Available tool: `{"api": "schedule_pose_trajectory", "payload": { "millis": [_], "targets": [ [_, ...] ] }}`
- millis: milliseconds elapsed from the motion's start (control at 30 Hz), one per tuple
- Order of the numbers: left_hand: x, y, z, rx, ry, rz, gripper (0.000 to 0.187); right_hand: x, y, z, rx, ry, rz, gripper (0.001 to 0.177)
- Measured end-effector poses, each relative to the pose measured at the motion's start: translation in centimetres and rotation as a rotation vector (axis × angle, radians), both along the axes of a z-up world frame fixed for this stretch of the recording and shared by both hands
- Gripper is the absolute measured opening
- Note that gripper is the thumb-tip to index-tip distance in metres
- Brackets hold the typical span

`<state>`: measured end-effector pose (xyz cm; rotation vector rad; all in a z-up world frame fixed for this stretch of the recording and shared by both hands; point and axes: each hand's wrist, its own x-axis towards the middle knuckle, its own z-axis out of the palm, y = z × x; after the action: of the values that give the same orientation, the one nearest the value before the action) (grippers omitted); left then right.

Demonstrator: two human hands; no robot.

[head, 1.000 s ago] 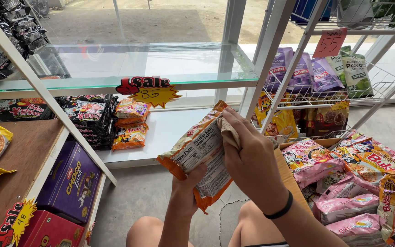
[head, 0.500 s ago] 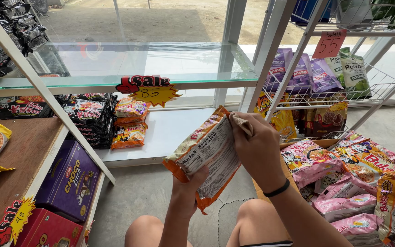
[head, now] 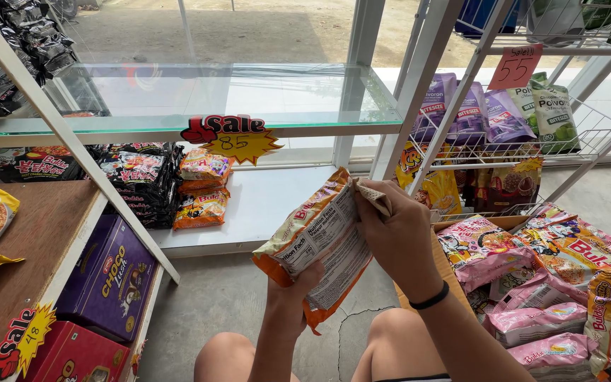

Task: The person sits on the floor and repeatedly picks up packets of instant noodles from a cardboard box. They wipe the packets with a cloth, inspect the packaging, and place them onto a glass shelf. The process is repeated for multiple packets.

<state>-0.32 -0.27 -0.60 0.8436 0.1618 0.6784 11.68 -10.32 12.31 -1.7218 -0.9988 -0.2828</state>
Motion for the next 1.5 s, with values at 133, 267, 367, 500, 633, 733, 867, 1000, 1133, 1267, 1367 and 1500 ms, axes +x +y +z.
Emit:
{"api": "schedule_pose_trajectory", "payload": {
  "millis": [133,267,367,500,633,733,867,1000,1133,1267,1367,1500],
  "targets": [
    [0.2,0.0,-0.1,-0.084,-0.073,-0.008,0.053,0.6,-0.5,-0.4,-0.065,-0.033,0.011,0.021],
    [0.5,0.0,0.3,-0.184,-0.12,0.065,0.052,1.0,-1.4,-1.0,-0.103,-0.133,0.045,0.021],
    [0.6,1.2,0.7,-0.186,-0.14,0.091,0.051,0.9,-1.8,-1.5,-0.169,-0.023,0.038,0.021],
    [0.7,1.5,0.7,-0.147,-0.146,0.103,0.05,0.8,-1.9,-2.4,-0.16,-0.012,0.002,0.023],
    [0.6,1.2,0.3,-0.157,-0.096,0.143,0.052,0.6,-2.2,-3.3,-0.191,0.071,0.004,0.022],
    [0.2,1.2,0.2,-0.058,-0.062,0.184,0.053,0.8,-2.6,-4.1,-0.331,0.195,0.013,0.02],
    [-1.0,1.4,2.2,0.312,-0.079,0.324,0.063,1.2,-3.1,-4.4,-0.305,0.422,0.054,0.017],
    [-1.8,0.2,4.4,0.572,-0.093,0.369,0.07,1.5,-3.9,-2.2,-0.042,0.215,-0.052,0.018],
    [-2.1,-1.1,5.1,0.698,0.071,0.308,0.075,0.4,-3.9,0.6,0.167,-0.016,0.015,0.016],
    [-2.2,-1.6,5.6,0.971,-0.033,0.432,0.082,-0.9,-3.3,2.5,0.031,-0.386,0.09,0.021],
    [-1.9,-1.7,5.7,0.903,-0.019,0.4,0.08,-2.4,-2.9,2.7,-0.009,-0.496,0.251,0.029],
    [-1.7,-1.1,5.5,0.758,-0.024,0.287,0.08,-4.9,-3.3,2.0,-0.024,-0.499,0.444,0.033]
  ]
}}
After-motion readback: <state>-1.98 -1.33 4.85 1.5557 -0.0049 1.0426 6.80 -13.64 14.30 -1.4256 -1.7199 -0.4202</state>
